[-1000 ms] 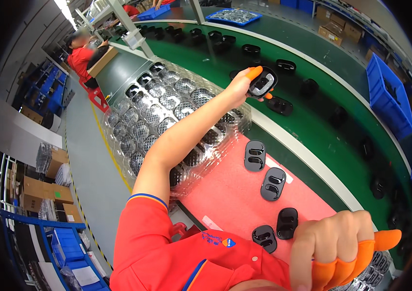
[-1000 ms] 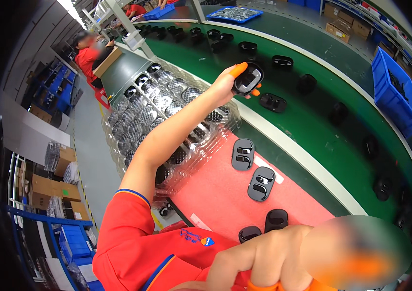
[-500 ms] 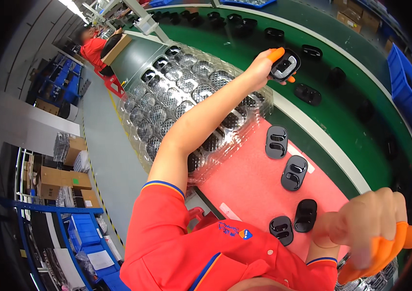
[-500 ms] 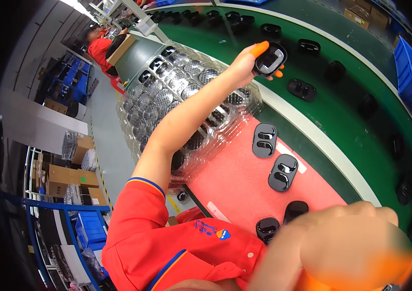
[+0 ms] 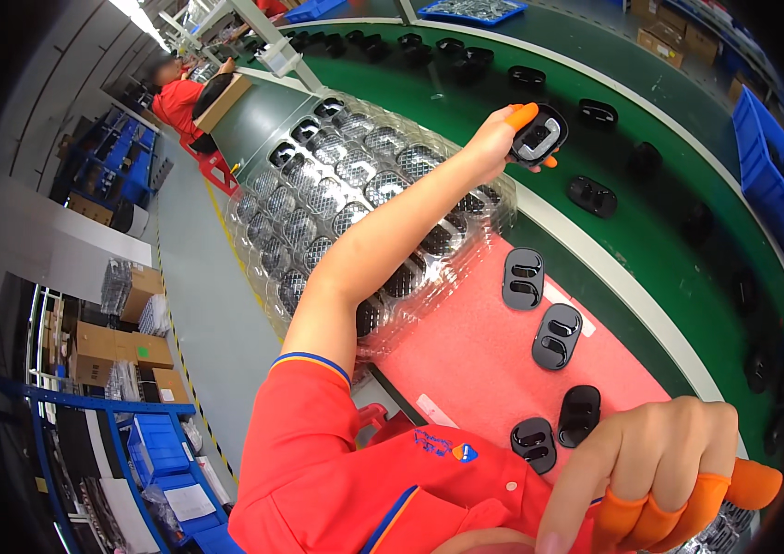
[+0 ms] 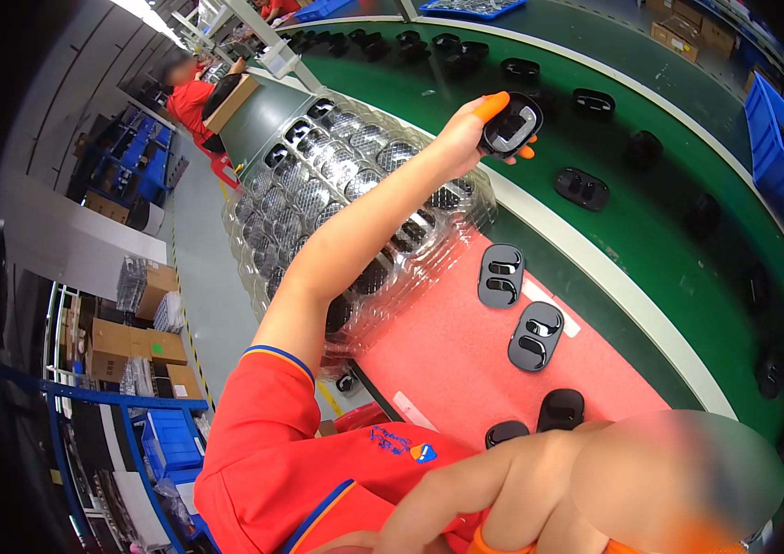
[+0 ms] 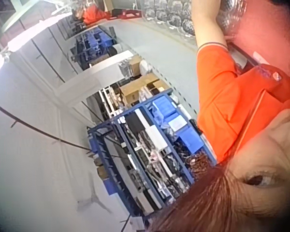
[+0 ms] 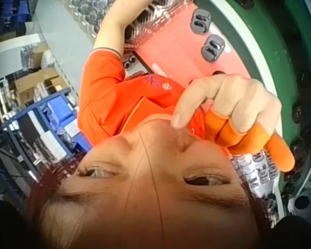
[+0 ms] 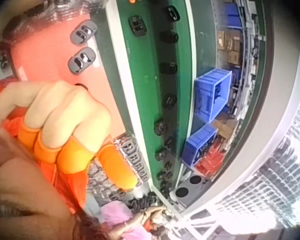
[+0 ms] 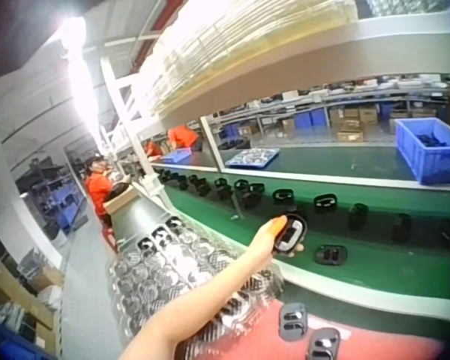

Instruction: Assembling electronic game controller components by attaching thumbstick caps to joystick housings on a production conveyor belt.

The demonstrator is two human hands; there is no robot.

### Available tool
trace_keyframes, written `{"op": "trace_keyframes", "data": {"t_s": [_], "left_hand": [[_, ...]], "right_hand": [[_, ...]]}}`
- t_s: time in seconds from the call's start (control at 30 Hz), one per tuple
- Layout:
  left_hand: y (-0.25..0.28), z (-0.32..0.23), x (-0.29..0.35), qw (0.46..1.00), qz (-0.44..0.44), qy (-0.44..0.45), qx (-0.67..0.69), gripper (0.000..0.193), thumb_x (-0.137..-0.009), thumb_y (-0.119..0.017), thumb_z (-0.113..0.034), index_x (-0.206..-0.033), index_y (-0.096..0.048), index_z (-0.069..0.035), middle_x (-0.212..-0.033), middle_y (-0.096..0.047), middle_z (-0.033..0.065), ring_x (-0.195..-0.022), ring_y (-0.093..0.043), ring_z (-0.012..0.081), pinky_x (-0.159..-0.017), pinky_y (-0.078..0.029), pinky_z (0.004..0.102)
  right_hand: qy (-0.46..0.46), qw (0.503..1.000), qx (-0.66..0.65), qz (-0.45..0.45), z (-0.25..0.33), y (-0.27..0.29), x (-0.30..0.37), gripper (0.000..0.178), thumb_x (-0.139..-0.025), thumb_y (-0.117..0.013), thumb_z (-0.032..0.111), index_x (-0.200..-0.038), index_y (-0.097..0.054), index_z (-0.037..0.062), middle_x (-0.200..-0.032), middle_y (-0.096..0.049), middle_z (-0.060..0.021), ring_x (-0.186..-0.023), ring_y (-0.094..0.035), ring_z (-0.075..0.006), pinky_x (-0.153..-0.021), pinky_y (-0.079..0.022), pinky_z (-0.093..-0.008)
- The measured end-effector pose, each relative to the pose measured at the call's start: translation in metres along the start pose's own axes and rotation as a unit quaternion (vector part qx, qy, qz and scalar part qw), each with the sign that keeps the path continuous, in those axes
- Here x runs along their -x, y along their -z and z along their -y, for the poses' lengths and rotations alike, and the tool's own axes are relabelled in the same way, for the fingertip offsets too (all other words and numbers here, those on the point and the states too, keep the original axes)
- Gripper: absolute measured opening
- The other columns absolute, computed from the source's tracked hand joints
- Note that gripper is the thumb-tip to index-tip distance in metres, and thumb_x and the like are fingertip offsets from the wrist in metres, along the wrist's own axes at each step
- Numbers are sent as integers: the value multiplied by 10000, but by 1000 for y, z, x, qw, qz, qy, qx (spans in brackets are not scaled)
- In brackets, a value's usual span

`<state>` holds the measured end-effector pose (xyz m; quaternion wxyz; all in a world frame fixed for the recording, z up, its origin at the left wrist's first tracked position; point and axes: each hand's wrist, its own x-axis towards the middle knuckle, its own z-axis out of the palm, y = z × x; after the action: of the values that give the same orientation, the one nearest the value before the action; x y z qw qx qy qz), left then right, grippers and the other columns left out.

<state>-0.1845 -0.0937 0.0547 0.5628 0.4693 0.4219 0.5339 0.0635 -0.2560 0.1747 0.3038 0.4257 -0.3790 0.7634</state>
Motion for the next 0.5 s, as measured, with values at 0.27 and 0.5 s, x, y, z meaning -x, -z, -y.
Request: {"op": "trace_keyframes", "data": {"t_s": [0.27,0.5], "left_hand": [[9,1,10,1000,-25,6,-5,363,-987,-335,-311,-1089,-508,-9,-912,-647,180,-734,-677,289,-522,-547,312],[4,2,4,1000,-11,5,-4,363,-987,-333,-313,-1085,-510,-11,-914,-647,179,-745,-677,287,-529,-549,318]], "right_hand": [[5,999,-31,-23,2,1,9,576,-933,-438,471,-549,-545,56,-494,-503,-37,-427,-487,-154,-790,-479,-545],[-15,999,-21,-24,-4,0,3,577,-931,-438,478,-553,-548,57,-495,-506,-36,-432,-490,-156,-804,-476,-540]]}}
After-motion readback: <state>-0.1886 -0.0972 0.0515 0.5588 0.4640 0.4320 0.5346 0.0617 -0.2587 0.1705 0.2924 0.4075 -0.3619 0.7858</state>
